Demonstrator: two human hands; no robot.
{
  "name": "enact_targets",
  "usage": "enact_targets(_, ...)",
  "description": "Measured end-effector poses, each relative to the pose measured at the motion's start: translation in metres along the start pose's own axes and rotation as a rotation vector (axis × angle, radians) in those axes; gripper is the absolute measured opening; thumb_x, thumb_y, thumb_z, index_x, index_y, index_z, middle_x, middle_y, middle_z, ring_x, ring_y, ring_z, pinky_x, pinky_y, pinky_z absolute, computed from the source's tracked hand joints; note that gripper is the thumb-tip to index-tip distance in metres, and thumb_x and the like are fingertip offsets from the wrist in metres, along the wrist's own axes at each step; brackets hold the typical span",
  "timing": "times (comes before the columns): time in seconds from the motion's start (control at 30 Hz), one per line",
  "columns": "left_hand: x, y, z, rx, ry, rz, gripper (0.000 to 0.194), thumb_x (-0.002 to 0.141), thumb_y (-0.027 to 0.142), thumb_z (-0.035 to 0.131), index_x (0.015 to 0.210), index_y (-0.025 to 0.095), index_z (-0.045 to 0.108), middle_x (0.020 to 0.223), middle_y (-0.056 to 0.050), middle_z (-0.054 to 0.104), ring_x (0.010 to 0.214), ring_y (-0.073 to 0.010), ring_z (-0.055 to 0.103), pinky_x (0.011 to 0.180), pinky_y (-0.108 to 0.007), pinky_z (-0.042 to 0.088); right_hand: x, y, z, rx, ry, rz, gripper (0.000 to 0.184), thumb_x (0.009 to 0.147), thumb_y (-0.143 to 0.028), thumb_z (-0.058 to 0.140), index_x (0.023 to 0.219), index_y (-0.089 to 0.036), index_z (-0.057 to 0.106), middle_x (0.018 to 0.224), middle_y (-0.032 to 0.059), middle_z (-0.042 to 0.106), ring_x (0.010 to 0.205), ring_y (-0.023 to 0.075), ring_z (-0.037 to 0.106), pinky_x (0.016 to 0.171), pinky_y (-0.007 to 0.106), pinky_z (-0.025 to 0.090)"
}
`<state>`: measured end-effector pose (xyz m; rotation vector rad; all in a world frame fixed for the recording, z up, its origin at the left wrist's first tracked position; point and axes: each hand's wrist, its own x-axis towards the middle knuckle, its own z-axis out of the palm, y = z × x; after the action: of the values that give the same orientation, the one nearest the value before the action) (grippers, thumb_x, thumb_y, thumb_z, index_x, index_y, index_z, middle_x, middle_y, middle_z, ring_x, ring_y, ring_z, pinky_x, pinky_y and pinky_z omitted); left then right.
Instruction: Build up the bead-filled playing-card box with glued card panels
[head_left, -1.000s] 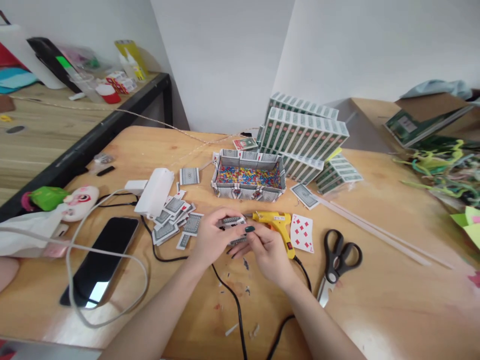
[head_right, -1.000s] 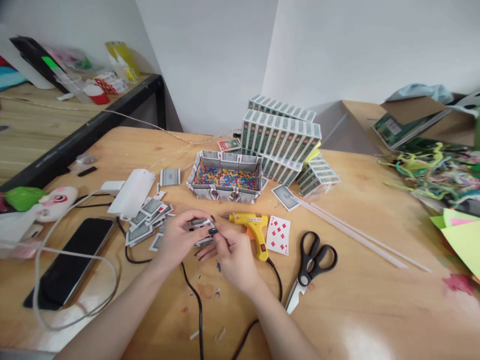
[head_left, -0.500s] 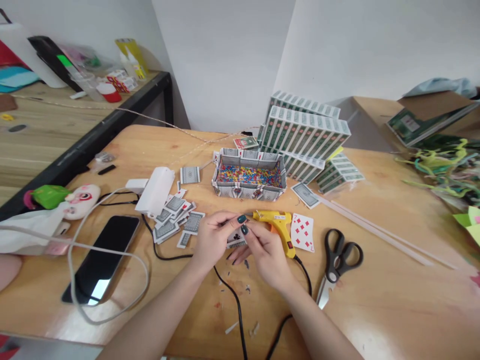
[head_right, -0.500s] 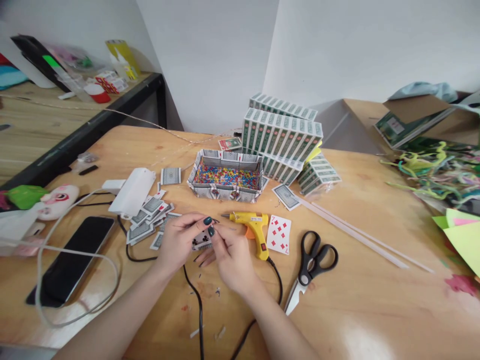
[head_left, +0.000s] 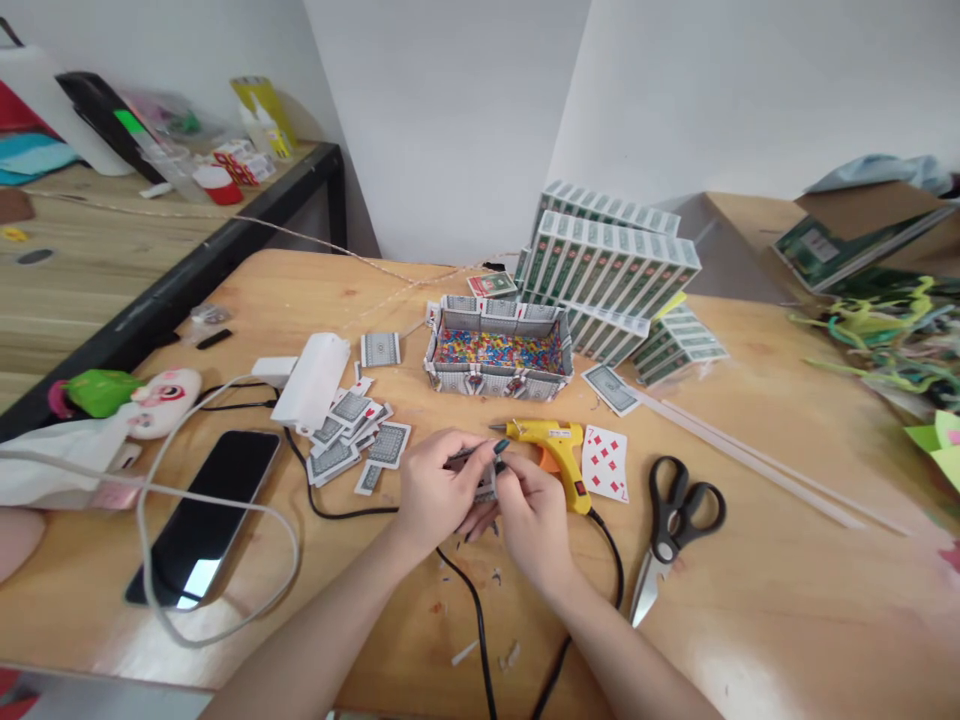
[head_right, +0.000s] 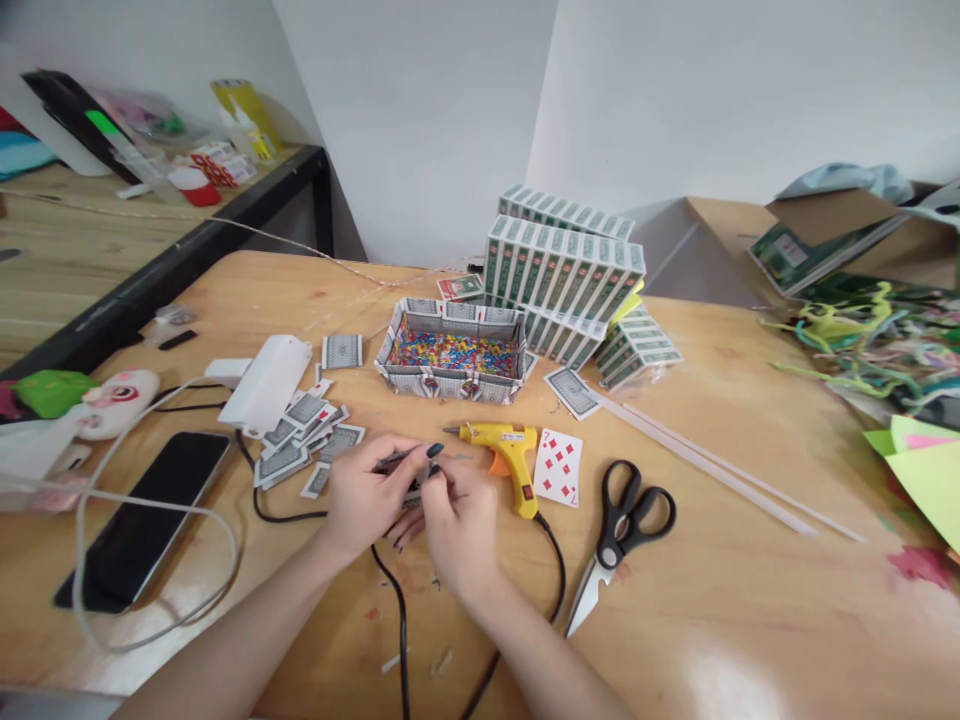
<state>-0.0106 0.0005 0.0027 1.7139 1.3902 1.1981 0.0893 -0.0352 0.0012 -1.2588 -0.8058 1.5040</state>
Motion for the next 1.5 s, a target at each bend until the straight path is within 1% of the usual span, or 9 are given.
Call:
enact_targets(0.37, 0.002, -0.002, -0.001, -0.102, -0.012, -0.134, 0.011, 0.074, 0.025, 0.063, 0.068, 0.018, 0.069, 0.060, 0.000, 0.067, 0.051, -0.0118, 0.057, 0.050, -0.021, 0.043, -0.001, -0.005, -0.006, 0.111, -0.115, -0.018, 0.021, 0.066, -0.022, 0.045, 0.075, -0.021, 0.064, 0.050, -0.0007, 0.057, 0.053, 0.0220, 0.064, 0.044, 0.033, 0.051)
enact_targets(0.5, 0.007, -0.004, -0.004, -0.123, -0.047, -0.179, 0.012, 0.074, 0.025, 0.062, 0.068, 0.016, 0.068, 0.060, 0.000, 0.066, 0.052, -0.0115, 0.057, 0.050, -0.020, 0.042, 0.001, -0.006, -0.008, 0.138, -0.171, -0.055, 0.018, 0.073, -0.027, 0.050, 0.082, -0.021, 0.064, 0.060, 0.0011, 0.062, 0.056, 0.0216, 0.065, 0.047, 0.034, 0.053)
enact_targets(0.63, 0.011, -0.008, -0.004, -0.223, -0.076, -0.255, 0.015, 0.076, 0.030, 0.061, 0.075, 0.016, 0.067, 0.068, -0.001, 0.067, 0.060, -0.0122, 0.059, 0.055, -0.020, 0.044, 0.005, -0.004, -0.009, 0.041, -0.127, -0.088, 0.021, 0.082, -0.039, 0.054, 0.088, -0.019, 0.056, 0.059, -0.0010, 0.061, 0.049, 0.0176, 0.064, 0.040, 0.027, 0.050)
enact_targets(0.77, 0.014, -0.010, -0.002, -0.450, -0.051, -0.364, 0.025, 0.072, 0.035, 0.066, 0.087, 0.016, 0.064, 0.078, -0.001, 0.067, 0.068, -0.0128, 0.060, 0.059, -0.020, 0.046, 0.008, -0.004, -0.009, 0.132, -0.092, -0.204, 0.021, 0.085, -0.041, 0.054, 0.091, -0.021, 0.049, 0.065, -0.0014, 0.064, 0.057, 0.0168, 0.067, 0.048, 0.027, 0.054)
enact_targets(0.9, 0.013, -0.009, -0.002, -0.507, -0.076, -0.400, 0.022, 0.068, 0.033, 0.069, 0.075, 0.014, 0.060, 0.069, 0.001, 0.062, 0.064, -0.0117, 0.056, 0.058, -0.020, 0.045, 0.012, -0.007, -0.012, 0.155, -0.070, -0.201, 0.023, 0.083, -0.041, 0.057, 0.087, -0.023, 0.045, 0.067, -0.0017, 0.067, 0.055, 0.0166, 0.067, 0.050, 0.029, 0.055)
enact_targets(1.1, 0.013, -0.010, -0.005, -0.322, -0.014, -0.332, 0.024, 0.076, 0.036, 0.060, 0.067, 0.014, 0.057, 0.059, 0.002, 0.055, 0.054, -0.0083, 0.046, 0.050, -0.018, 0.037, 0.012, -0.005, -0.017, 0.004, -0.110, -0.080, 0.032, 0.080, -0.047, 0.058, 0.074, -0.020, 0.042, 0.056, -0.0026, 0.063, 0.036, 0.0116, 0.058, 0.035, 0.021, 0.046)
enact_targets(1.27, 0.012, -0.007, -0.007, -0.168, -0.015, -0.261, 0.024, 0.081, 0.036, 0.054, 0.071, 0.015, 0.056, 0.055, 0.003, 0.052, 0.049, -0.0084, 0.044, 0.045, -0.018, 0.034, 0.010, -0.007, -0.021, -0.166, -0.159, -0.105, 0.034, 0.084, -0.049, 0.052, 0.071, -0.017, 0.049, 0.047, -0.0041, 0.055, 0.035, 0.0085, 0.051, 0.035, 0.018, 0.041)
enact_targets(1.37, 0.014, -0.008, -0.012, -0.111, -0.098, -0.188, 0.025, 0.083, 0.036, 0.052, 0.072, 0.015, 0.057, 0.054, 0.004, 0.050, 0.047, -0.0081, 0.043, 0.043, -0.018, 0.033, 0.011, -0.011, -0.025, -0.196, -0.093, -0.212, 0.031, 0.084, -0.045, 0.054, 0.072, -0.016, 0.054, 0.057, -0.0018, 0.056, 0.048, 0.0089, 0.053, 0.045, 0.020, 0.046)
enact_targets(1.5, 0.017, -0.012, -0.018, -0.068, -0.321, -0.086, 0.024, 0.084, 0.033, 0.051, 0.070, 0.015, 0.058, 0.058, 0.003, 0.053, 0.053, -0.0086, 0.046, 0.048, -0.017, 0.035, 0.015, -0.011, -0.031, -0.173, -0.046, -0.305, 0.022, 0.084, -0.038, 0.057, 0.094, -0.019, 0.057, 0.070, -0.0019, 0.057, 0.057, 0.0092, 0.053, 0.050, 0.019, 0.046)
